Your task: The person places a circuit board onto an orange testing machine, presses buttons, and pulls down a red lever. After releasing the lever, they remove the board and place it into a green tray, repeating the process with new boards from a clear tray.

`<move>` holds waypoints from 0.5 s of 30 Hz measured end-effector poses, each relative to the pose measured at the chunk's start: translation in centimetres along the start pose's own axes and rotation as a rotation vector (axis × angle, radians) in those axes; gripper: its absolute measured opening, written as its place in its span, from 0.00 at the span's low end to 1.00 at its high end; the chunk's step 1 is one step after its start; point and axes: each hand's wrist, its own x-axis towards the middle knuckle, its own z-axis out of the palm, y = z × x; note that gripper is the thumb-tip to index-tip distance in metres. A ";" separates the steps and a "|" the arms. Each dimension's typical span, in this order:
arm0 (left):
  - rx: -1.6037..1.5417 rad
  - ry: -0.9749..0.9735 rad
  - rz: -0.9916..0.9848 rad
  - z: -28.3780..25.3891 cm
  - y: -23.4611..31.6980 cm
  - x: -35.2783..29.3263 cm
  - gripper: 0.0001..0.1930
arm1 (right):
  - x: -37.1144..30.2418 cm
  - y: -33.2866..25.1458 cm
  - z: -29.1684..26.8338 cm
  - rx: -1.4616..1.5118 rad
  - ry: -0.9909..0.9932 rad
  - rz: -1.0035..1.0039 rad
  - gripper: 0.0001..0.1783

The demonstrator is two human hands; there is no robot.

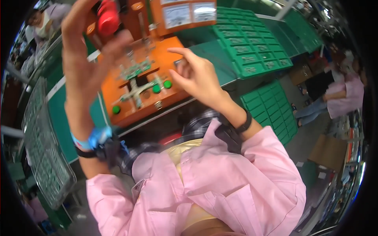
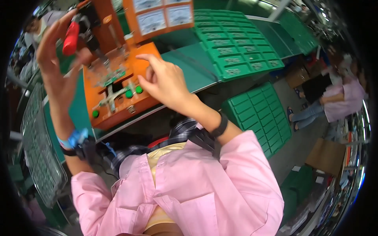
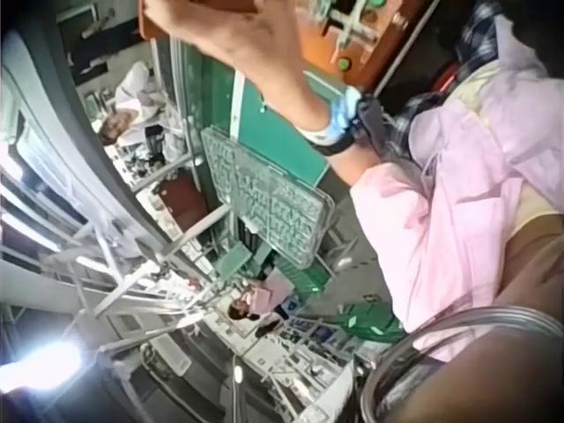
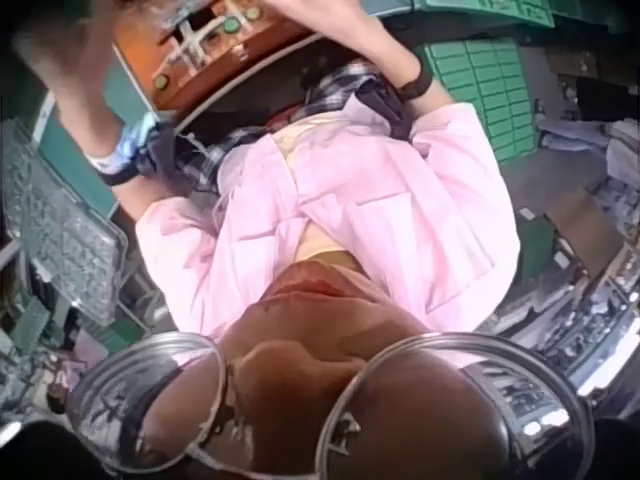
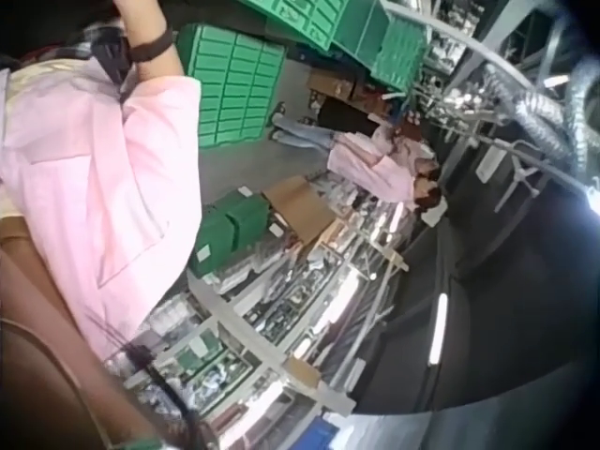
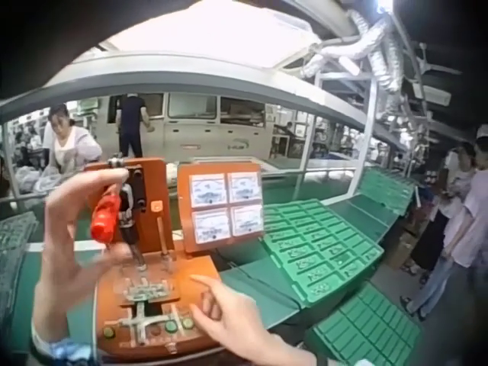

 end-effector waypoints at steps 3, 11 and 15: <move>-0.379 -0.175 0.031 0.8 -4.0 7.1 0.35 | 3.4 4.4 0.2 -0.114 0.086 -0.234 0.20; 0.401 -0.051 -0.410 -5.7 -18.2 6.8 0.28 | 5.2 0.7 6.1 0.025 -0.223 -0.130 0.21; -0.105 0.014 -0.145 -1.4 3.4 3.4 0.21 | 5.8 1.3 5.6 -0.003 -0.201 0.035 0.21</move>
